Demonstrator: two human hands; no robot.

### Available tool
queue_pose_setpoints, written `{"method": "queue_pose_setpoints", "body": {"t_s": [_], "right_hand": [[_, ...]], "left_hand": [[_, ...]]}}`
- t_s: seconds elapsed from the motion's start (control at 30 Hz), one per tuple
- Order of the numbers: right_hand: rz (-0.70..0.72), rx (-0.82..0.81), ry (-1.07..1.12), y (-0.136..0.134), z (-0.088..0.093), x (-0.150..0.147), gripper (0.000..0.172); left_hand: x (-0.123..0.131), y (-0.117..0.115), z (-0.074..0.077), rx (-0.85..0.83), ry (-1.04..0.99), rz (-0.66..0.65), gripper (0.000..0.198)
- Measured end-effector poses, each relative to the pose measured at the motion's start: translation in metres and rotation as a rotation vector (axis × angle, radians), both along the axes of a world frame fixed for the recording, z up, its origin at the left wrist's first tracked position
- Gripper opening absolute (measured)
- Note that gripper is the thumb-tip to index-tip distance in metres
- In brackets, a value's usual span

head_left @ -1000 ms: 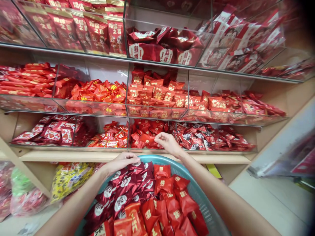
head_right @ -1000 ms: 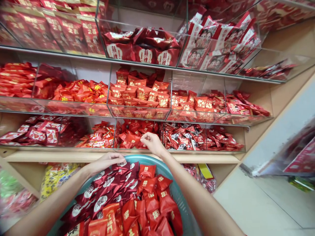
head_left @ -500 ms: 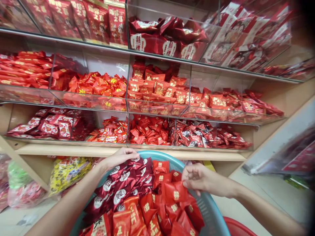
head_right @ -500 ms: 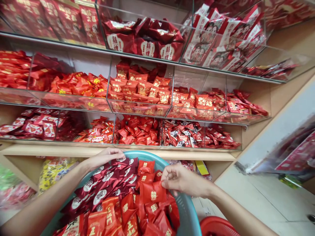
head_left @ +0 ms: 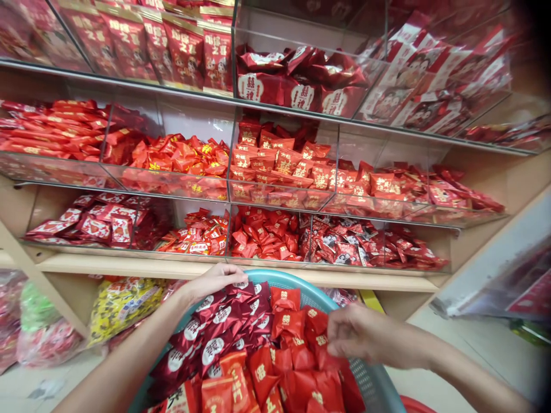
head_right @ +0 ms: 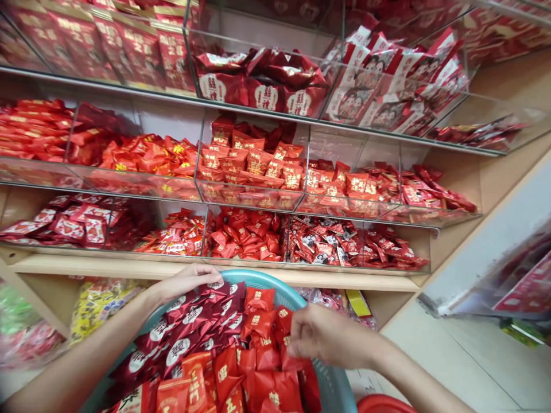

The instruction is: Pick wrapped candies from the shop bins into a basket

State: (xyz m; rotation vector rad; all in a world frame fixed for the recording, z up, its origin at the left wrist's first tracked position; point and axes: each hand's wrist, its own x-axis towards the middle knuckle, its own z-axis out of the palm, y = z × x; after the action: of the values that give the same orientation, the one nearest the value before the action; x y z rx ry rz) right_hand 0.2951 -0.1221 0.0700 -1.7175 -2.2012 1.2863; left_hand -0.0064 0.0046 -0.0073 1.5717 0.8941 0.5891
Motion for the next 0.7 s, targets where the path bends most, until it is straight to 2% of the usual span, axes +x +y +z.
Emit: {"method": "queue_pose_setpoints", "body": {"t_s": [0.1,0.17,0.27,0.37,0.53,0.7], "right_hand": [[0.010,0.288,-0.017,0.026,0.019,-0.016,0.021],[-0.014,0.431,0.085,0.051,0.021,-0.034,0.019],[-0.076,0.612,0.187,0.096,0.009,-0.067,0.016],[-0.196,0.803,0.171,0.142,-0.008,-0.098,0.013],[-0.349,0.844,0.184,0.191,-0.021,-0.133,0.020],[-0.417,0.821,0.273,0.207,-0.027,-0.142,0.003]], "left_hand": [[0.001,-0.002,0.003,-0.017,-0.001,0.004,0.037],[0.001,-0.003,0.004,-0.010,-0.004,0.011,0.035],[0.000,-0.005,0.005,0.005,-0.012,0.000,0.034],[-0.001,-0.004,0.004,0.017,-0.027,-0.016,0.034],[-0.002,-0.001,0.000,0.048,-0.018,0.003,0.034],[-0.003,0.002,-0.001,0.033,-0.031,-0.002,0.035]]}}
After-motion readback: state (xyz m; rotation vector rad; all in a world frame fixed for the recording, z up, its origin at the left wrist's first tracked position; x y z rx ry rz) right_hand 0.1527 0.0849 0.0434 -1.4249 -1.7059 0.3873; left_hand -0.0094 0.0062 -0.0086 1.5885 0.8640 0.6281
